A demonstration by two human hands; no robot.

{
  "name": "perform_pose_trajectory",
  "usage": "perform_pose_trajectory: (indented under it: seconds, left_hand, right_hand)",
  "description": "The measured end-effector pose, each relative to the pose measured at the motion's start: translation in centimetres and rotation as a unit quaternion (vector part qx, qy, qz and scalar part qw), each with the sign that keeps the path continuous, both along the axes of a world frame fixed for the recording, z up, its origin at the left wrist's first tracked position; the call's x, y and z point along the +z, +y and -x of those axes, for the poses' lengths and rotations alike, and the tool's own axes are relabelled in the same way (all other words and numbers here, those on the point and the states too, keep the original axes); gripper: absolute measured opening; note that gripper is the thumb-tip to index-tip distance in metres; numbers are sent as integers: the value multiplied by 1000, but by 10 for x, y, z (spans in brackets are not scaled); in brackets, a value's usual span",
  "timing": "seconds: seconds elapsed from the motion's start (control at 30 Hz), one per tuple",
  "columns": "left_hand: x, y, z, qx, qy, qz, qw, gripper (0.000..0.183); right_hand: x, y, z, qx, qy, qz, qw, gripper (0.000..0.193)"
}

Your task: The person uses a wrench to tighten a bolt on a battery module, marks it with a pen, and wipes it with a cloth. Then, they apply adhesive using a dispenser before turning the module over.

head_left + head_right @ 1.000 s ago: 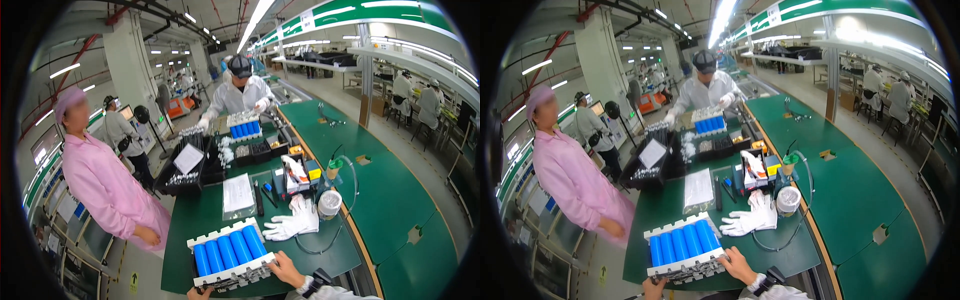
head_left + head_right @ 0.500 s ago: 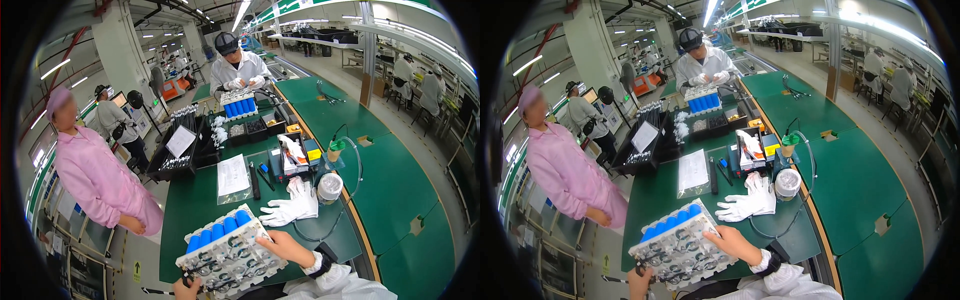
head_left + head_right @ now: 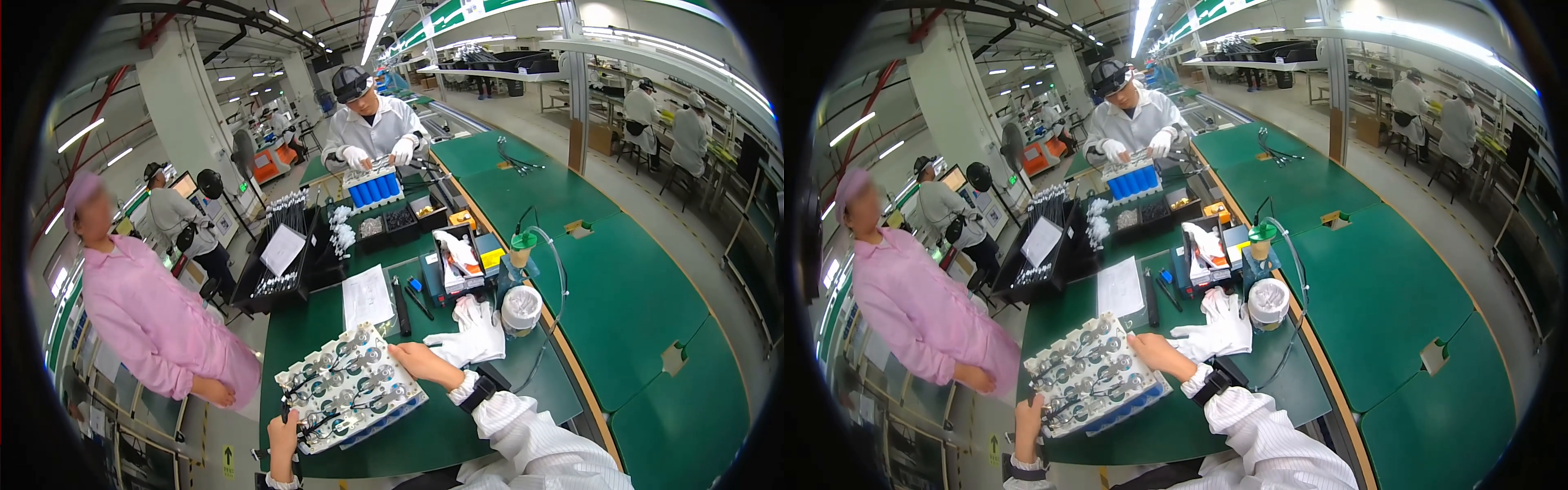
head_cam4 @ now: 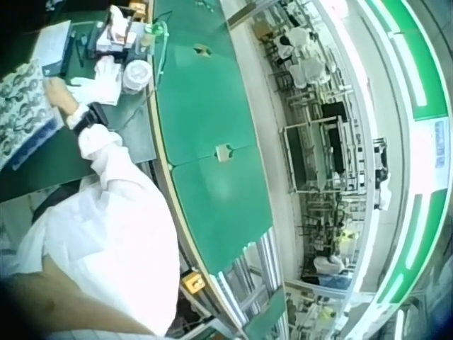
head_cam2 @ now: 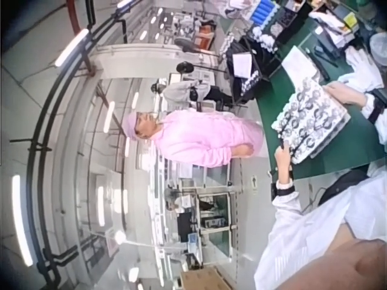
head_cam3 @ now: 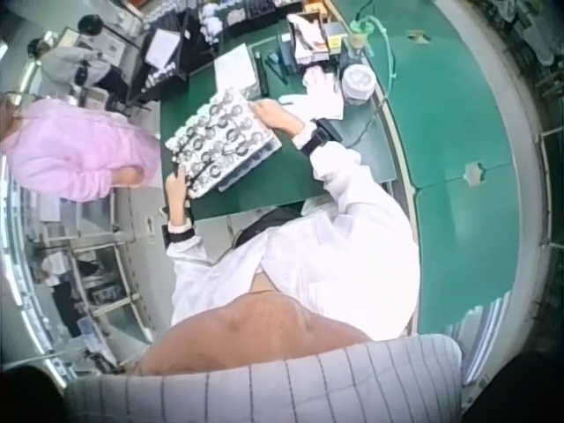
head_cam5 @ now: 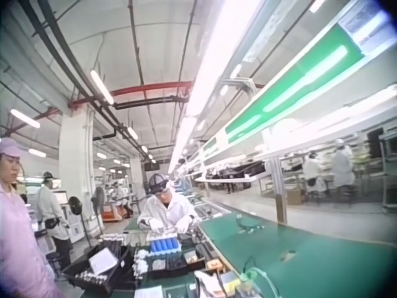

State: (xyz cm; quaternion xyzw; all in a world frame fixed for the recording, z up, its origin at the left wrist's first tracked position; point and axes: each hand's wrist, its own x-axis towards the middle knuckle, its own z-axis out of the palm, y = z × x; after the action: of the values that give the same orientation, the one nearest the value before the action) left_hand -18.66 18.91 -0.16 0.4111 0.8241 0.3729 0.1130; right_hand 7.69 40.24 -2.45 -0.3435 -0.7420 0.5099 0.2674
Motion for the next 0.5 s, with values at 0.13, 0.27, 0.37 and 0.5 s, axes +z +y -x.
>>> perform_pose_trajectory:
  seconds: [0.13, 0.27, 0.37, 0.5]
  left_hand:
    - [-11, 15, 22, -22, -54, 22, 998, 39]
    - [-2, 13, 17, -11, -118, -17, 993, 36]
    - [-2, 25, 14, 7, -180, 0, 984, 38]
    - [4, 17, 10, 46, -206, 18, 977, 38]
  right_hand:
    - [-7, 15, 5, 33, 35, 131, 990, 44]
    - [-2, 31, -44, -109, 78, 122, 983, 28]
    - [-9, 38, -94, -179, -42, -29, 983, 15]
    - [-16, 23, -103, -173, -171, -89, 966, 14]
